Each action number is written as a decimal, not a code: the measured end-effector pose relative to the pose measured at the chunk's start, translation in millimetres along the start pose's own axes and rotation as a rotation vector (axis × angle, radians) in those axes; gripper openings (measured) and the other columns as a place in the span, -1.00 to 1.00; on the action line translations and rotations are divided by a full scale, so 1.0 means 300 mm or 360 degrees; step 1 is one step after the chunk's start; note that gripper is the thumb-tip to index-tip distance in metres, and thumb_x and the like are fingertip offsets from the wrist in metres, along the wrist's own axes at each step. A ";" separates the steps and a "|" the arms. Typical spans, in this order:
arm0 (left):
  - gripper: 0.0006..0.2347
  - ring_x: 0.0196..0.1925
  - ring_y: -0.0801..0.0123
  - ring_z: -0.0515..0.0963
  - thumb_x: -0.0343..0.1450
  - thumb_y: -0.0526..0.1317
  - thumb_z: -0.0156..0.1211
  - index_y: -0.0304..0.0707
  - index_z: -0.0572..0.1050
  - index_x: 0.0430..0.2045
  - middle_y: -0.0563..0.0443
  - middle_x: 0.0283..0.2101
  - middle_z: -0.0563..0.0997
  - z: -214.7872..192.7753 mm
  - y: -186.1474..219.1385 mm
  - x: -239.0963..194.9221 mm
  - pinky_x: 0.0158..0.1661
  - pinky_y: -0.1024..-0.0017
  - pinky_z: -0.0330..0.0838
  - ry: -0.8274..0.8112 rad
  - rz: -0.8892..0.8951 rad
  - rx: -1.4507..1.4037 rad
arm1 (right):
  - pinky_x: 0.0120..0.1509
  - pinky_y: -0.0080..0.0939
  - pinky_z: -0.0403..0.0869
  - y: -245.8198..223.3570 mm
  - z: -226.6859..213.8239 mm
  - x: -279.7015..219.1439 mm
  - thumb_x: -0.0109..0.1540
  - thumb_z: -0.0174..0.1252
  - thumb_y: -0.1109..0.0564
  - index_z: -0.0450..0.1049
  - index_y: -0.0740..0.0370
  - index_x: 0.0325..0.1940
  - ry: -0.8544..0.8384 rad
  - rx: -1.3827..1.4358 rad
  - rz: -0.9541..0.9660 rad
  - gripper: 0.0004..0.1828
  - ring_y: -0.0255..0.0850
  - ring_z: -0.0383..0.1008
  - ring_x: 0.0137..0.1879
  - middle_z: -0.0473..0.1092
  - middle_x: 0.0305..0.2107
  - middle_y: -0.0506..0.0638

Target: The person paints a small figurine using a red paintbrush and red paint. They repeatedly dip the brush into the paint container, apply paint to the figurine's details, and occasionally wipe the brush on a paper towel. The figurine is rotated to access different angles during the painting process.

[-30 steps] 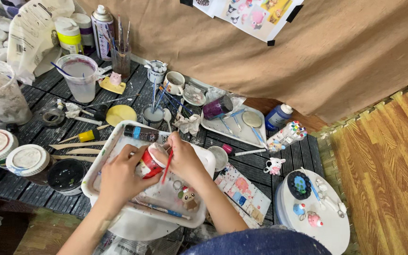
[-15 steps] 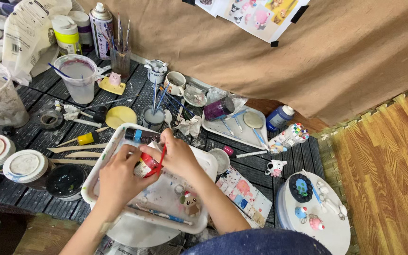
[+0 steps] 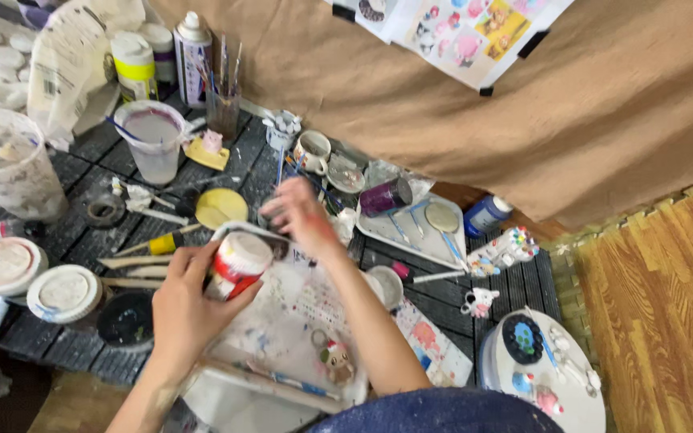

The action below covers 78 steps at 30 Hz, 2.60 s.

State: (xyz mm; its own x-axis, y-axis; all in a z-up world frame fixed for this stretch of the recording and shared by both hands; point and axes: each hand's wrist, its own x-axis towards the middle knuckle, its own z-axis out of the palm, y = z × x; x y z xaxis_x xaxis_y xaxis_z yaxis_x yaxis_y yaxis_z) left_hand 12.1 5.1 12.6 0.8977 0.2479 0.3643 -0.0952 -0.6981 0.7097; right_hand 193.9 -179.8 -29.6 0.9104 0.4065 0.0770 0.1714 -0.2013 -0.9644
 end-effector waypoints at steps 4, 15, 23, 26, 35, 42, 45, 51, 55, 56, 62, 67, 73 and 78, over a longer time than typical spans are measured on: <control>-0.32 -0.16 0.07 0.68 0.04 -0.07 0.61 -0.36 0.38 -0.02 -0.17 -0.13 0.59 -0.021 -0.055 -0.042 -0.21 0.27 0.56 0.0050 -0.0019 -0.0302 | -0.27 -0.27 0.38 0.249 -0.148 0.216 0.50 -0.08 -0.15 0.38 0.19 -0.04 0.0529 -0.0213 -0.0022 -0.63 -0.31 0.33 -0.35 0.38 -0.40 0.03; -0.31 -0.18 0.13 0.73 -0.02 -0.09 0.64 -0.31 0.47 -0.03 -0.17 -0.21 0.69 -0.036 -0.095 -0.094 -0.20 0.29 0.58 -0.0227 -0.0160 -0.0388 | -0.30 -0.18 0.45 0.265 -0.065 0.211 0.25 0.30 -0.14 0.51 0.22 -0.38 0.0354 -0.0810 0.0091 -0.63 -0.21 0.53 -0.43 0.54 -0.56 0.05; -0.44 -0.20 0.25 0.77 0.06 -0.14 0.60 -0.31 0.51 -0.09 -0.10 -0.25 0.75 0.027 -0.113 -0.018 -0.16 0.37 0.60 -0.0220 -0.0122 -0.0780 | -0.12 -0.15 0.53 0.209 -0.076 0.215 0.25 0.31 -0.05 0.49 0.18 -0.24 0.0396 -0.0775 -0.0080 -0.73 -0.14 0.60 -0.26 0.58 -0.39 0.01; -0.35 -0.18 0.23 0.74 -0.01 -0.15 0.62 -0.32 0.48 -0.04 -0.14 -0.24 0.71 0.018 -0.077 -0.060 -0.21 0.34 0.57 -0.0131 -0.0137 -0.0568 | -0.08 -0.16 0.53 0.192 -0.053 0.165 0.19 0.30 -0.02 0.52 0.05 -0.12 0.0342 -0.0947 -0.0116 -0.77 -0.17 0.64 -0.17 0.61 -0.32 -0.07; -0.36 -0.15 0.18 0.72 -0.01 -0.11 0.63 -0.28 0.50 -0.06 -0.12 -0.21 0.70 0.007 -0.069 -0.096 -0.19 0.32 0.55 -0.0110 -0.0227 -0.0495 | -0.15 -0.15 0.53 0.116 -0.028 0.130 0.25 0.24 -0.11 0.56 0.07 -0.18 0.0599 -0.1050 -0.0005 -0.75 -0.13 0.64 -0.25 0.61 -0.31 -0.08; -0.20 -0.06 0.12 0.69 0.00 -0.07 0.62 -0.28 0.33 0.13 -0.17 -0.06 0.65 0.005 -0.069 -0.119 -0.17 0.28 0.55 -0.0056 -0.0269 -0.0466 | -0.34 -0.11 0.45 0.162 -0.070 0.105 0.18 0.30 -0.19 0.62 -0.01 -0.22 0.0571 -0.1176 -0.0004 -0.73 -0.11 0.57 -0.45 0.54 -0.55 -0.03; -0.19 -0.06 0.13 0.70 -0.02 -0.07 0.63 -0.22 0.34 0.13 -0.15 -0.07 0.66 -0.006 -0.073 -0.129 -0.16 0.28 0.56 -0.0104 -0.0347 -0.0420 | -0.38 -0.06 0.42 0.168 -0.062 0.083 0.17 0.33 -0.21 0.63 0.00 -0.25 0.0507 -0.1349 0.0138 -0.71 -0.05 0.52 -0.49 0.49 -0.62 0.02; -0.27 -0.06 0.14 0.70 0.00 -0.09 0.63 -0.27 0.42 0.06 -0.14 -0.08 0.67 -0.015 -0.058 -0.148 -0.14 0.28 0.55 -0.0018 -0.0245 -0.0410 | -0.39 -0.06 0.43 0.173 -0.083 0.059 0.19 0.27 -0.15 0.63 -0.03 -0.24 0.0466 -0.1240 -0.0060 -0.77 -0.04 0.54 -0.47 0.50 -0.61 -0.03; -0.39 -0.11 0.20 0.71 0.02 -0.10 0.62 -0.24 0.53 -0.05 -0.08 -0.15 0.70 -0.019 -0.041 -0.160 -0.14 0.33 0.55 0.0019 -0.0249 -0.0477 | -0.33 -0.05 0.42 0.196 -0.132 0.076 0.31 0.21 -0.09 0.57 0.03 -0.16 0.0665 -0.1064 -0.0058 -0.80 -0.02 0.54 -0.46 0.51 -0.58 0.03; -0.43 -0.13 0.23 0.73 0.04 -0.11 0.61 -0.22 0.56 -0.08 -0.06 -0.17 0.70 -0.019 -0.038 -0.168 -0.14 0.35 0.56 0.0019 -0.0279 -0.0504 | -0.32 -0.04 0.41 0.208 -0.147 0.077 0.34 0.19 -0.07 0.55 0.05 -0.12 0.0721 -0.1010 -0.0048 -0.80 -0.01 0.53 -0.47 0.50 -0.58 0.06; -0.47 -0.16 0.22 0.71 0.04 -0.11 0.62 -0.23 0.57 -0.14 -0.07 -0.20 0.70 -0.014 -0.025 -0.188 -0.17 0.32 0.55 0.0054 -0.0336 -0.0403 | -0.25 -0.12 0.49 0.203 -0.197 0.050 0.32 0.17 -0.06 0.50 0.03 -0.13 0.0857 -0.0805 -0.0106 -0.83 -0.12 0.65 -0.35 0.58 -0.49 0.00; -0.47 -0.16 0.21 0.72 0.04 -0.11 0.62 -0.23 0.57 -0.15 -0.07 -0.20 0.70 -0.013 -0.023 -0.189 -0.17 0.32 0.55 0.0050 -0.0341 -0.0404 | -0.27 0.01 0.47 0.138 -0.169 0.029 0.30 0.17 -0.07 0.53 0.01 -0.15 0.0837 -0.1215 -0.0177 -0.83 0.04 0.59 -0.29 0.57 -0.45 0.02; -0.48 -0.15 0.22 0.71 0.05 -0.11 0.61 -0.22 0.57 -0.14 -0.06 -0.19 0.69 -0.019 -0.029 -0.190 -0.17 0.33 0.55 0.0044 -0.0322 -0.0426 | -0.33 0.06 0.44 0.082 -0.130 0.018 0.33 0.14 -0.05 0.50 0.00 -0.17 0.0672 -0.1431 -0.0307 -0.86 0.06 0.56 -0.37 0.52 -0.55 0.03; -0.50 -0.15 0.21 0.71 0.05 -0.11 0.61 -0.20 0.57 -0.16 -0.04 -0.19 0.69 -0.022 -0.025 -0.187 -0.17 0.32 0.55 0.0029 -0.0333 -0.0394 | -0.36 0.04 0.46 0.060 -0.107 0.027 0.34 0.12 0.02 0.47 0.06 -0.18 0.0503 -0.1689 -0.0726 -0.89 0.06 0.54 -0.42 0.51 -0.53 0.05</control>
State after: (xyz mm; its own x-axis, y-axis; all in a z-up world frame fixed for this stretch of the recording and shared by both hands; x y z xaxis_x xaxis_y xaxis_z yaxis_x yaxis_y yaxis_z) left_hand -40.5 0.9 -9.3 0.9013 0.3822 0.2041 -0.0132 -0.4466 0.8947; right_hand 216.4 -208.6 -38.3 0.7117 0.4243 0.5599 0.5924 -0.7908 -0.1537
